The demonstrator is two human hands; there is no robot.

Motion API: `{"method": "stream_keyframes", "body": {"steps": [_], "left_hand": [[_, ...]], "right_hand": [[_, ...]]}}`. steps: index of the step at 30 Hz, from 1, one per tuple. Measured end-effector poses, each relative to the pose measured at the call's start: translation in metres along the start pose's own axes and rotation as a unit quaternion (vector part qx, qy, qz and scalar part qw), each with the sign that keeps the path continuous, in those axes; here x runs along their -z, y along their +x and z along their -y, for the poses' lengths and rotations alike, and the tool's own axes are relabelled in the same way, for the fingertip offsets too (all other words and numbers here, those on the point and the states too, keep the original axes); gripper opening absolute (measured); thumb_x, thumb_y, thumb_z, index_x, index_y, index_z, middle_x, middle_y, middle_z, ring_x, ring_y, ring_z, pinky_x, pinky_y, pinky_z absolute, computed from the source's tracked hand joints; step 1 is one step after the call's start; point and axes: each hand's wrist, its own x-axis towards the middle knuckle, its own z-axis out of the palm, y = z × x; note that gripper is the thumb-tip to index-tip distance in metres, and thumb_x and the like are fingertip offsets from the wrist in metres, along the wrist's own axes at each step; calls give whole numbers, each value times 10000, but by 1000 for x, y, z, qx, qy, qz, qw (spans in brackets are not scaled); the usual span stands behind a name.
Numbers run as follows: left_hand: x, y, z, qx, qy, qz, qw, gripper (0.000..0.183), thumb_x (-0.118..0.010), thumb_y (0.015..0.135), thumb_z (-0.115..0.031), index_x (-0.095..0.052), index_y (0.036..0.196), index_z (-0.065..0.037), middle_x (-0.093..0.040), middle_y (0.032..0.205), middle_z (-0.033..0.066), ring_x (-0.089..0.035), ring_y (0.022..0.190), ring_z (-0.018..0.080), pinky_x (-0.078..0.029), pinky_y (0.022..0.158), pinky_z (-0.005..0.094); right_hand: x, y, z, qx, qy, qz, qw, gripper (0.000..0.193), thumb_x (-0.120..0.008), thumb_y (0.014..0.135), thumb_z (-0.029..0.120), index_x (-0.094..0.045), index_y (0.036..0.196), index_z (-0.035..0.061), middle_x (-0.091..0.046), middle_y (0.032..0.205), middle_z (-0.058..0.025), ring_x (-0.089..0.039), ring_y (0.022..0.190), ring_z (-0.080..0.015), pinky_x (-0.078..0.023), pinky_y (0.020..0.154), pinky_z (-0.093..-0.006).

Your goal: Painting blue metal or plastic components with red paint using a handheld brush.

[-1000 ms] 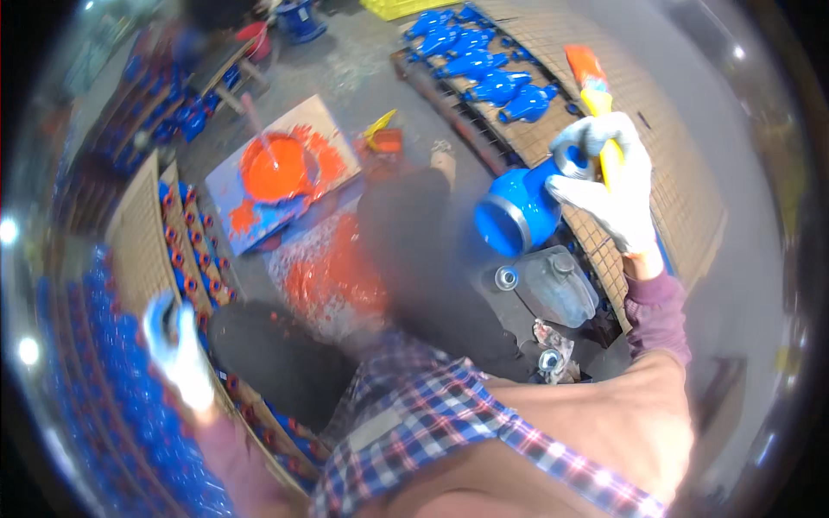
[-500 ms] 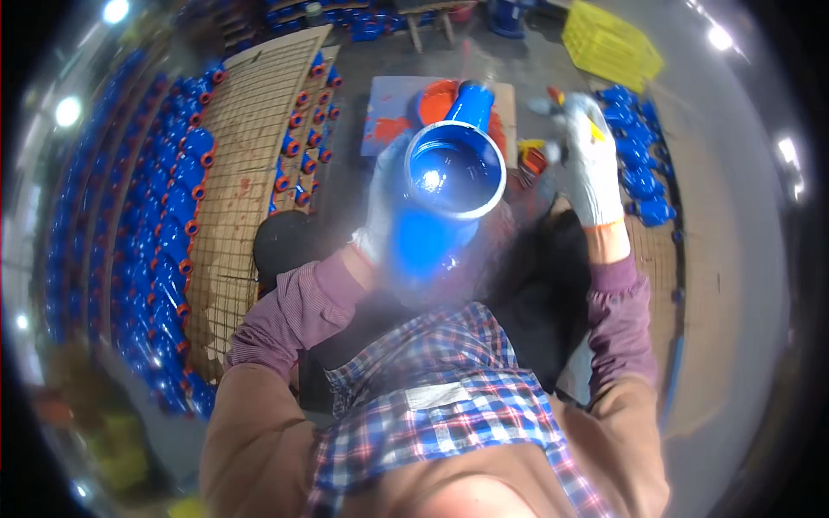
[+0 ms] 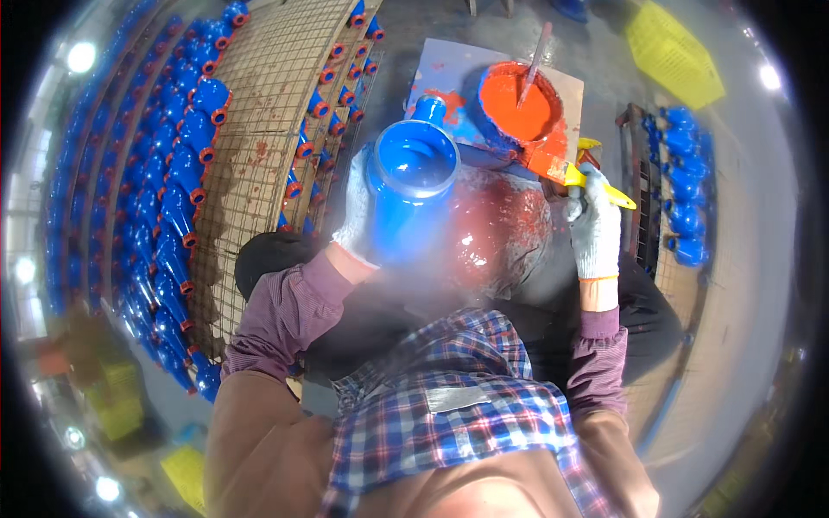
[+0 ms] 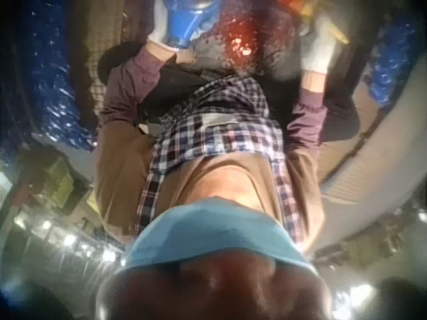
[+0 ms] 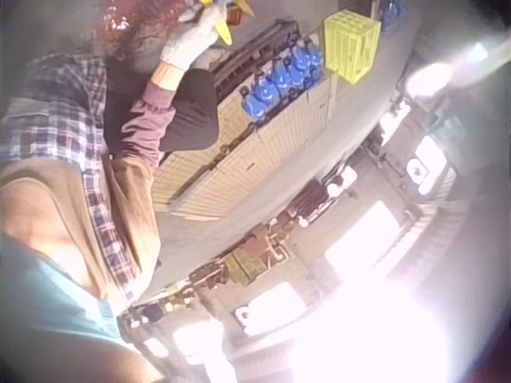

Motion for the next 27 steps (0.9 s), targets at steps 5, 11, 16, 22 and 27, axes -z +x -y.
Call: {"method": "stream_keyframes", "body": {"steps": [5,11,16,22,27], "left_hand": [[-23,-9,-4,100,-249,-56,962,882,-421,845,-742,-430,1375,-37,-584,1212,270,-664,904,418,-596,610,431],[-11,-22,-2,47,171,-13,984,717,-721,785,-377,-447,1345,-23,-592,1228,133,-600,1095,236,-511,937,388],[-75,-24,-26,-101,726,87,675,696,-790,659,-401,-535,1188,-26,-628,1043,165,-634,974,270,-534,812,360],[-107,-24,-20,-164,894,145,390,763,-791,580,-397,-561,1210,-33,-582,1072,198,-595,899,333,-531,727,408],[-119,-24,-17,-205,910,191,306,763,-797,581,-355,-549,1233,-45,-547,1162,200,-570,950,324,-519,705,418]], "right_hand": [[-4,-13,5,73,-220,9,973,314,-547,991,278,-612,1169,27,-559,749,12,-476,607,-40,-341,516,-177],[-17,-37,36,105,-305,-33,946,309,-540,997,297,-673,1082,31,-565,739,29,-462,614,-33,-340,544,-195],[-18,-25,56,222,-404,-12,887,346,-542,983,328,-678,987,10,-560,643,13,-488,572,-61,-376,540,-222],[-9,-4,43,216,-514,79,827,436,-518,965,380,-649,850,-19,-660,718,-149,-651,688,-266,-484,643,-370],[-6,5,22,209,-579,131,777,427,-486,963,388,-641,911,-6,-657,798,-195,-646,766,-348,-492,695,-439]]}}
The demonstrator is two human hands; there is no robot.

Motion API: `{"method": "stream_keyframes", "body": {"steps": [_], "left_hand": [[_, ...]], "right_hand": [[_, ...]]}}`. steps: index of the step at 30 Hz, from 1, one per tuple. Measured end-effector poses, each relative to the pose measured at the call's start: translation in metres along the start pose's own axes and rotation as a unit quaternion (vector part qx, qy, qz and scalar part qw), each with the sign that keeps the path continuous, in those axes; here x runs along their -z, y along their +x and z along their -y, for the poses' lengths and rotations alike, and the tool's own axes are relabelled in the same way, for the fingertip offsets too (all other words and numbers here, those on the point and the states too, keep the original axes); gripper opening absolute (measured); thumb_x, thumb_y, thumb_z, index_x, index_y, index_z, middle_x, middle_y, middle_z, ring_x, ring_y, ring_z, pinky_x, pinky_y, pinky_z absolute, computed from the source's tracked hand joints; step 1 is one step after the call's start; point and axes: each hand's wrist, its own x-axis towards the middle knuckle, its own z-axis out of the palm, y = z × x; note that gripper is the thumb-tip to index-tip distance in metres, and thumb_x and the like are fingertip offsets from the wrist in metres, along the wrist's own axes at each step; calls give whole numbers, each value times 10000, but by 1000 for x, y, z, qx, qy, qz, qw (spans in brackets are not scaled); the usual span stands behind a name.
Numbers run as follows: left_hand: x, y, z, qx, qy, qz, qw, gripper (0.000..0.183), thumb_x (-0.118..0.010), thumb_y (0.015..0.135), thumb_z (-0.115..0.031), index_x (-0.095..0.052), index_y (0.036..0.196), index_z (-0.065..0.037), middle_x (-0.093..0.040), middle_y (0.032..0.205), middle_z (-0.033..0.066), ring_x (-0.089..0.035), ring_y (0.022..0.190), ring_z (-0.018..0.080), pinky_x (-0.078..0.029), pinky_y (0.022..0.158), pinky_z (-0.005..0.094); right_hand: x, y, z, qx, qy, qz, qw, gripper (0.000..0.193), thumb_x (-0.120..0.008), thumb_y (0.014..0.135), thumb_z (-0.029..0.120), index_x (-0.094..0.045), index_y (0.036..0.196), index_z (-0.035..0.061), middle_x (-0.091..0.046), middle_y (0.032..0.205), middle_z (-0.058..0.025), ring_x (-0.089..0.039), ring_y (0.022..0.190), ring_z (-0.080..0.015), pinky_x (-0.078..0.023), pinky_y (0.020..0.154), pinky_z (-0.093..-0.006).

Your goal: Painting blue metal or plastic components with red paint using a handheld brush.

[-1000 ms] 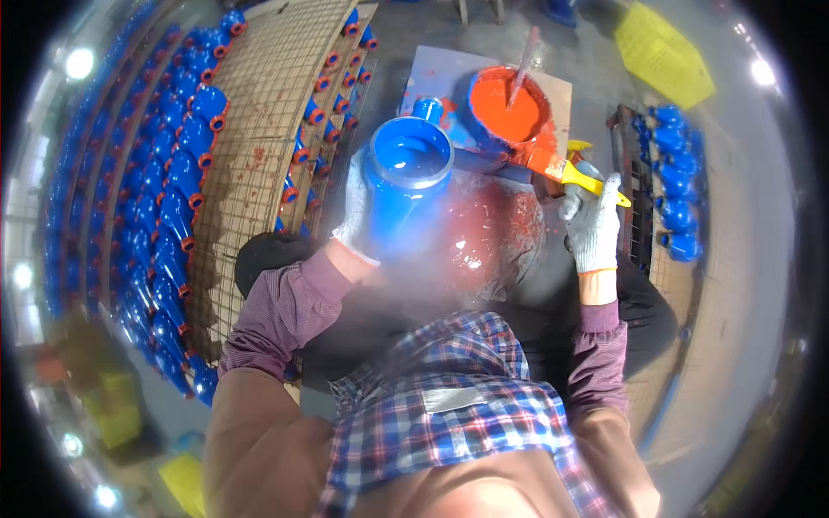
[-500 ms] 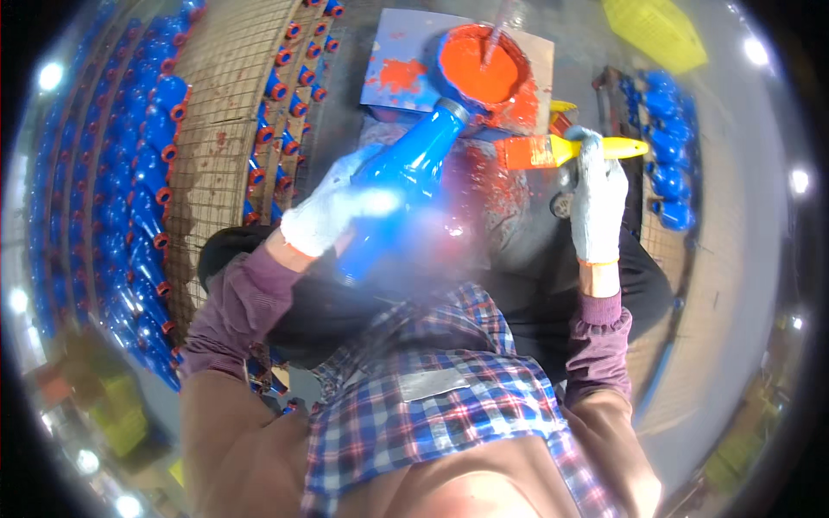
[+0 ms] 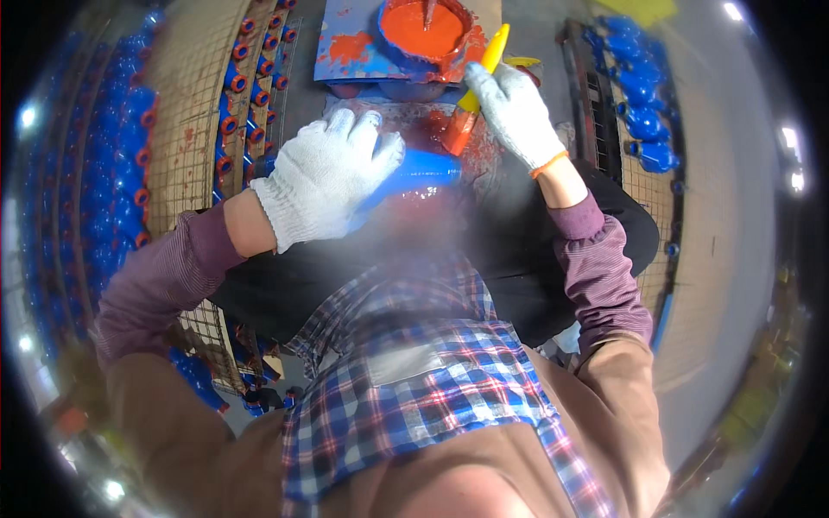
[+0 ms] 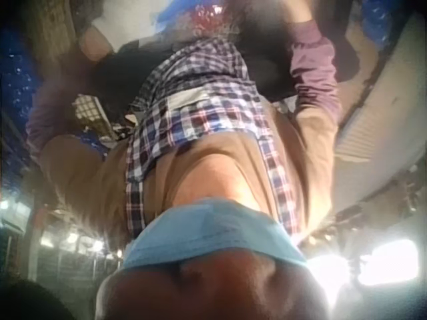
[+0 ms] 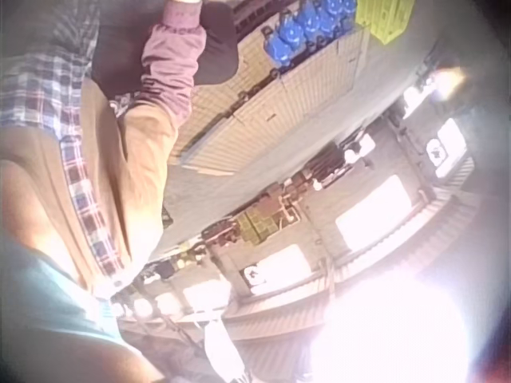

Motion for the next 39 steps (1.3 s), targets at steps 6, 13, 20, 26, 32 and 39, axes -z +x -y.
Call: {"method": "stream_keyframes", "body": {"steps": [6,13,20,26,32,39], "left_hand": [[3,4,2,-38,30,-11,999,782,-798,561,-354,-548,1235,-47,-536,1181,200,-560,957,316,-515,699,408],[2,6,11,55,-81,74,992,800,-814,560,-412,-556,1217,-35,-593,1072,175,-609,883,305,-529,702,403],[-10,0,19,214,-433,187,855,764,-862,613,-384,-542,1199,-13,-626,1115,141,-635,1026,268,-520,858,361],[-80,-50,3,204,-679,5,705,349,-676,865,-178,-592,1159,-9,-670,1045,105,-652,930,229,-516,854,347],[-86,-55,-37,284,-923,-115,234,304,-471,981,-242,-626,1132,-29,-672,1042,89,-644,928,173,-528,835,304],[-93,-27,-75,79,-968,-19,-235,492,-500,983,-338,-433,1357,-26,-514,1325,149,-539,1163,269,-470,970,390]], "right_hand": [[6,-22,0,260,-173,-64,948,341,-656,823,125,-586,1138,15,-621,970,-185,-618,778,-313,-513,619,-378],[8,-57,36,236,-4,-151,960,109,-625,907,116,-644,976,33,-638,830,-104,-624,672,-290,-487,606,-351],[0,-88,30,158,146,-129,968,162,-612,865,12,-641,1024,9,-636,954,-132,-646,843,-268,-508,752,-308],[4,-98,23,110,242,-132,955,233,-562,836,-51,-641,1051,-7,-604,1011,-129,-616,947,-240,-494,827,-311],[8,-101,11,48,278,-146,948,214,-594,822,-39,-632,1031,-10,-587,1037,-102,-599,955,-196,-484,842,-290],[-11,-96,7,-21,413,-166,895,213,-585,828,-56,-617,1036,-22,-577,1053,-99,-601,928,-182,-515,815,-290]]}}
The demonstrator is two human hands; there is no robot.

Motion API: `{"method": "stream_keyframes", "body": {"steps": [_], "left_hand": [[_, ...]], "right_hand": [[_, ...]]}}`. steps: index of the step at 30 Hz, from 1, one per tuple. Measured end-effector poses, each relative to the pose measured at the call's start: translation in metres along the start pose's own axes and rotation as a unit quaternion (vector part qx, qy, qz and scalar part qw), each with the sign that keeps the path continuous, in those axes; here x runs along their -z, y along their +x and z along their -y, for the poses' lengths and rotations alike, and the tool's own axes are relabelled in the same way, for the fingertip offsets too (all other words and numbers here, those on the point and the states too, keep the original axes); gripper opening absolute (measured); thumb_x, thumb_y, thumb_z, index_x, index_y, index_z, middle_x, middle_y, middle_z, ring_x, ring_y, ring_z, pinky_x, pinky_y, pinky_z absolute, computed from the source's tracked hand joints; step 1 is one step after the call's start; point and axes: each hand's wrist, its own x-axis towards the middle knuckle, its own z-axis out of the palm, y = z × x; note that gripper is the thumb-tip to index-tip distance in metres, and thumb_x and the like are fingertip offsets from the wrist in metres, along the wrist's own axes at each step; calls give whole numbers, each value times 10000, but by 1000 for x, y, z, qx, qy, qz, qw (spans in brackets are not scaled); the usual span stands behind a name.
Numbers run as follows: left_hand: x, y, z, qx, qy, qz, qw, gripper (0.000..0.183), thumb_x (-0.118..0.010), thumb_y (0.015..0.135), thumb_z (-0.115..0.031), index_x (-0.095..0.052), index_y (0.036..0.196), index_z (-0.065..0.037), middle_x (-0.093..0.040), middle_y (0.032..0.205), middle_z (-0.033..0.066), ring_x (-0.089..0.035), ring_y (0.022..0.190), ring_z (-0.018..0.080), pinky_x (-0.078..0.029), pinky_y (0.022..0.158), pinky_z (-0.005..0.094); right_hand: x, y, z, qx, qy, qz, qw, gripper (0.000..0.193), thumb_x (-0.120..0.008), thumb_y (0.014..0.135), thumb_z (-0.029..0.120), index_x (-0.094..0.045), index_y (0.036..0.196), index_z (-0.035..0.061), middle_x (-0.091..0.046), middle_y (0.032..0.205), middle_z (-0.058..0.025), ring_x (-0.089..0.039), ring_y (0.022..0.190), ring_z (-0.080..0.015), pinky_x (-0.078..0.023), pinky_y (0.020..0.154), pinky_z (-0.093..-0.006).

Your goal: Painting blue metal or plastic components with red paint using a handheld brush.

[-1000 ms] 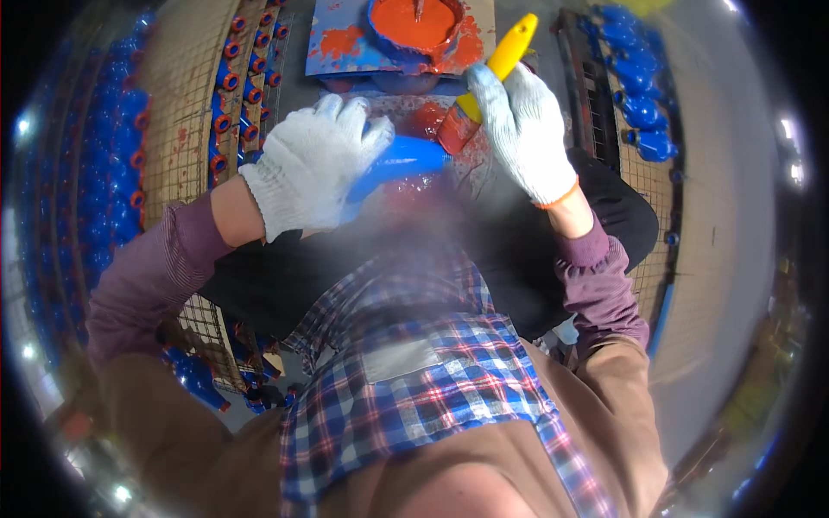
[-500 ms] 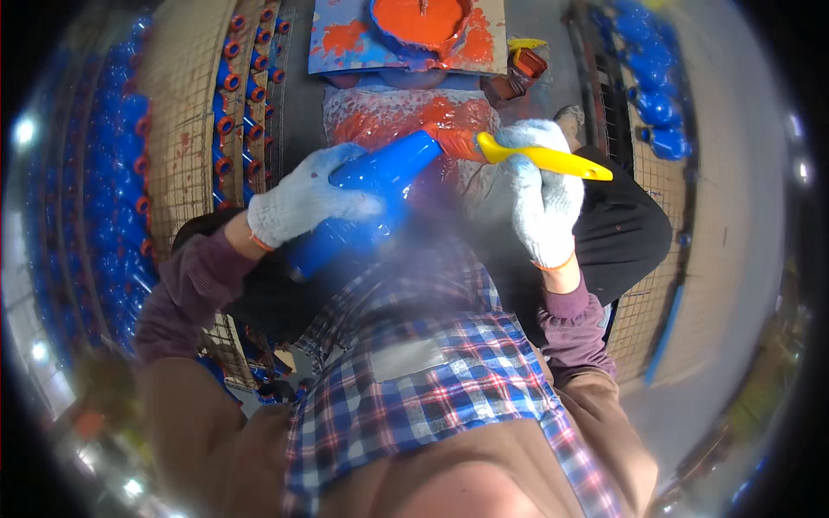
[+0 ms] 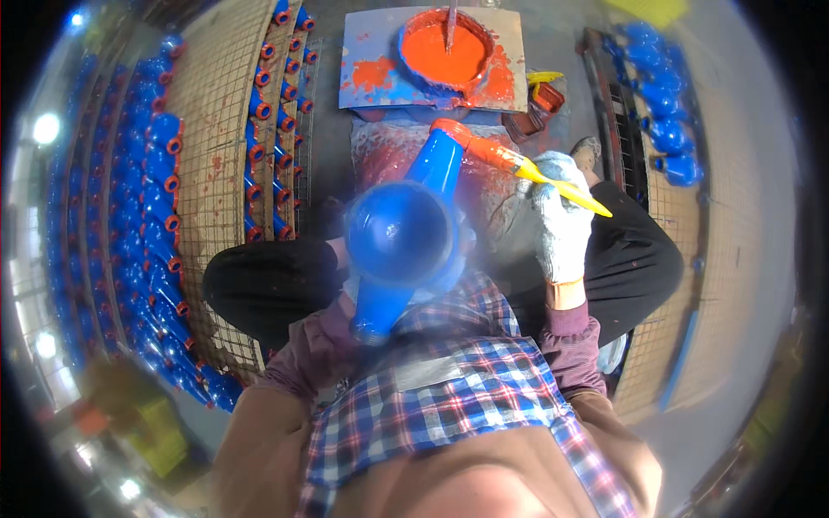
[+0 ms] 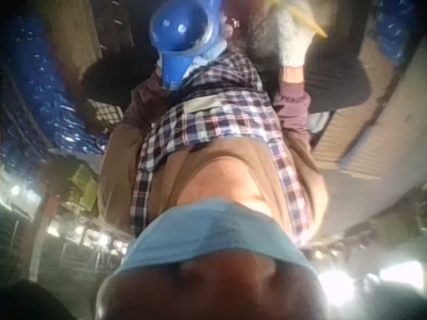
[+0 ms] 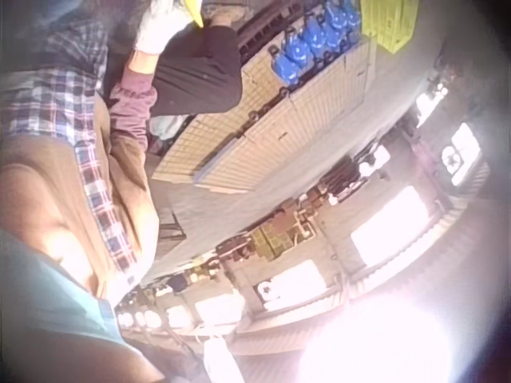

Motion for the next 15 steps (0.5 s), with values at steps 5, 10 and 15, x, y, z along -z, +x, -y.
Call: {"method": "stream_keyframes", "body": {"steps": [5,10,15], "left_hand": [[-41,27,28,-30,79,60,995,478,-576,946,-312,-410,1276,-8,-486,1041,148,-495,594,207,-461,383,277],[-4,18,-4,1,216,119,969,526,-516,964,-398,-399,1311,-20,-539,1168,201,-535,617,237,-458,379,310],[-11,-27,-60,-79,558,-141,814,963,-636,762,-649,-362,1423,-5,-493,1372,181,-529,1223,284,-438,1042,418]], "right_hand": [[-6,-4,-17,-46,83,-68,993,225,-588,860,-36,-599,1085,-33,-581,1072,-102,-609,909,-185,-523,805,-292],[13,-1,-15,-29,34,-29,999,254,-580,875,-32,-582,1129,-36,-615,990,-94,-621,821,-174,-515,761,-282],[11,21,30,-49,-7,-67,997,284,-610,889,-6,-580,1169,-41,-624,998,-92,-620,778,-145,-529,673,-251]]}}
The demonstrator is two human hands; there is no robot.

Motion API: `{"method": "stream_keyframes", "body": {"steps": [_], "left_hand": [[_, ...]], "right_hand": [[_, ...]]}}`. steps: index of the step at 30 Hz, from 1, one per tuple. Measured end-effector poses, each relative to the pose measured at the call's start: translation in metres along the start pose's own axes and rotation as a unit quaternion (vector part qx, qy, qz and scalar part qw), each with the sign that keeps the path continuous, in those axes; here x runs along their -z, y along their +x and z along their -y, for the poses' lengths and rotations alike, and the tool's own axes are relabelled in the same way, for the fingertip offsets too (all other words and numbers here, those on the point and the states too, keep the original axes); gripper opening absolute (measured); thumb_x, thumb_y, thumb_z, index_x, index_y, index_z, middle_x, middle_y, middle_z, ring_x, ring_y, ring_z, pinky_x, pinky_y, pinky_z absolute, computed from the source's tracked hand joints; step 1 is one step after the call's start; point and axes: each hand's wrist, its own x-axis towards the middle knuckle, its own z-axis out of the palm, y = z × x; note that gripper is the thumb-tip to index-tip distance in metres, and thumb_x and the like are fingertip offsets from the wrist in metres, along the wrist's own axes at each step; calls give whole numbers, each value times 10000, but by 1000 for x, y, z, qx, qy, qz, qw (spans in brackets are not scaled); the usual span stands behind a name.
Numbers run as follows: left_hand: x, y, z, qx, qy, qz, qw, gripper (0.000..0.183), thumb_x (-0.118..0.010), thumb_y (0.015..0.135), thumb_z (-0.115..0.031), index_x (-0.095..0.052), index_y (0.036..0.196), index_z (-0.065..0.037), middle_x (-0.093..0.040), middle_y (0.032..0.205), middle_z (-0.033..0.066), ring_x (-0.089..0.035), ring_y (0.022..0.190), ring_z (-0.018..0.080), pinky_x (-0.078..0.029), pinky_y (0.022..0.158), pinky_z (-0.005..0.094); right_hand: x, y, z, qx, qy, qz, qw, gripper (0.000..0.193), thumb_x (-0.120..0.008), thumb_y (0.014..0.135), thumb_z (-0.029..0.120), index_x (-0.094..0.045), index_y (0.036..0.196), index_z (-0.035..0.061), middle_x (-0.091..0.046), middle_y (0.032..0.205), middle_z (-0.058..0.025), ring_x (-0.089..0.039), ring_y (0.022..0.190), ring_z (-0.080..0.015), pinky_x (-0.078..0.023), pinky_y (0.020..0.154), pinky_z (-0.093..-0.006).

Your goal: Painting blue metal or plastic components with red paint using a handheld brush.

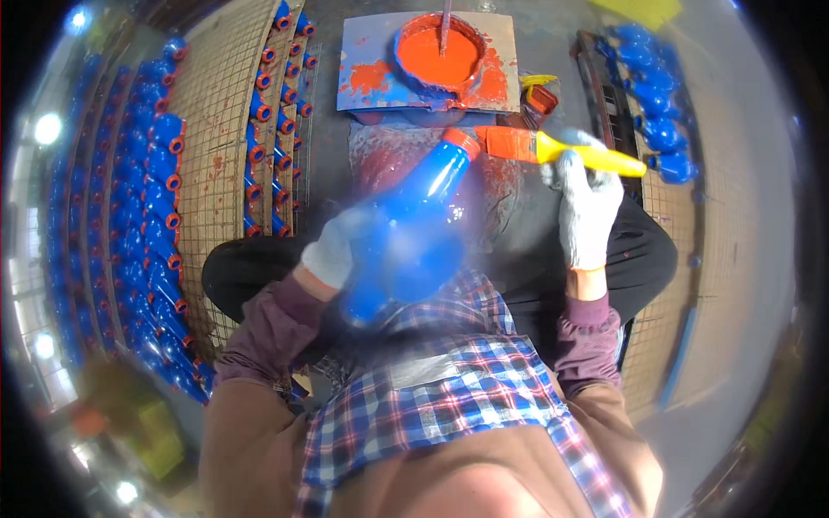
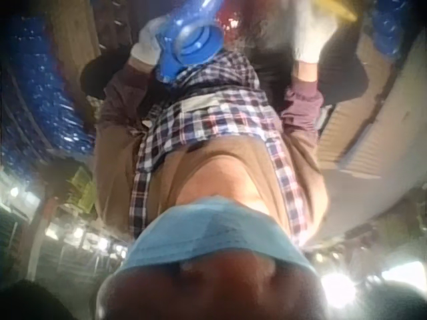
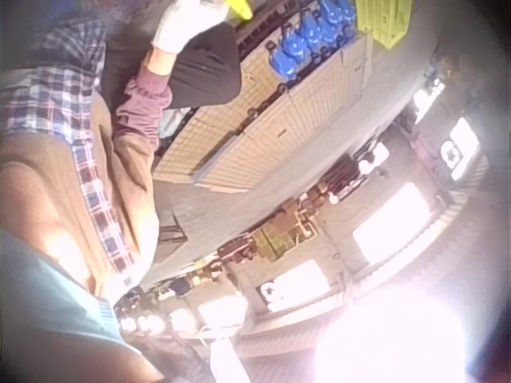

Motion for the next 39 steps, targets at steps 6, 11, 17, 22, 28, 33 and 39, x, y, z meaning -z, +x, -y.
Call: {"method": "stream_keyframes", "body": {"steps": [6,11,17,22,28,33,39], "left_hand": [[-72,3,-75,0,568,-37,822,934,-865,612,-379,-435,1360,-21,-593,1226,178,-602,1123,289,-483,956,387],[-83,-1,-78,-87,749,-46,655,795,-874,583,-438,-558,1184,-24,-657,1030,173,-690,898,302,-550,793,374],[-77,1,-80,-154,773,-16,615,728,-866,590,-395,-576,1150,-32,-656,967,157,-690,856,306,-555,753,366],[-82,4,-94,30,675,-20,737,777,-838,618,-423,-544,1231,-47,-649,1078,186,-669,963,292,-523,868,382],[-48,-11,-47,1,231,-144,962,467,-745,796,-250,-597,1160,3,-666,1024,114,-635,1009,205,-496,871,323],[-15,-16,1,-150,350,-107,919,537,-515,923,-472,-568,1243,-44,-633,1182,173,-642,1044,276,-539,918,424],[-32,-5,48,-37,-253,-75,964,601,-456,967,-505,-417,1382,-72,-486,1371,182,-610,1099,326,-527,933,482]], "right_hand": [[-25,42,27,195,-284,117,932,242,-651,907,189,-652,1059,1,-654,870,-89,-619,689,-158,-482,615,-279],[-49,53,4,289,-332,234,867,242,-661,890,269,-612,920,34,-600,786,-114,-606,678,-268,-471,611,-350],[-49,37,13,359,-379,262,812,218,-650,894,244,-587,945,42,-579,779,-129,-594,658,-303,-462,583,-367],[-32,9,17,386,-347,215,827,177,-667,866,161,-633,976,26,-622,866,-139,-625,722,-305,-490,629,-344],[-10,-12,-3,244,-167,171,940,196,-630,834,-31,-637,1028,-5,-611,982,-120,-629,853,-226,-501,749,-296],[-2,-26,-19,136,-46,88,986,226,-613,823,-78,-633,1037,-10,-580,1021,-96,-591,966,-175,-484,812,-271],[0,-27,-37,99,23,75,992,206,-615,824,-65,-630,1024,-20,-588,1016,-96,-618,902,-183,-521,795,-294]]}}
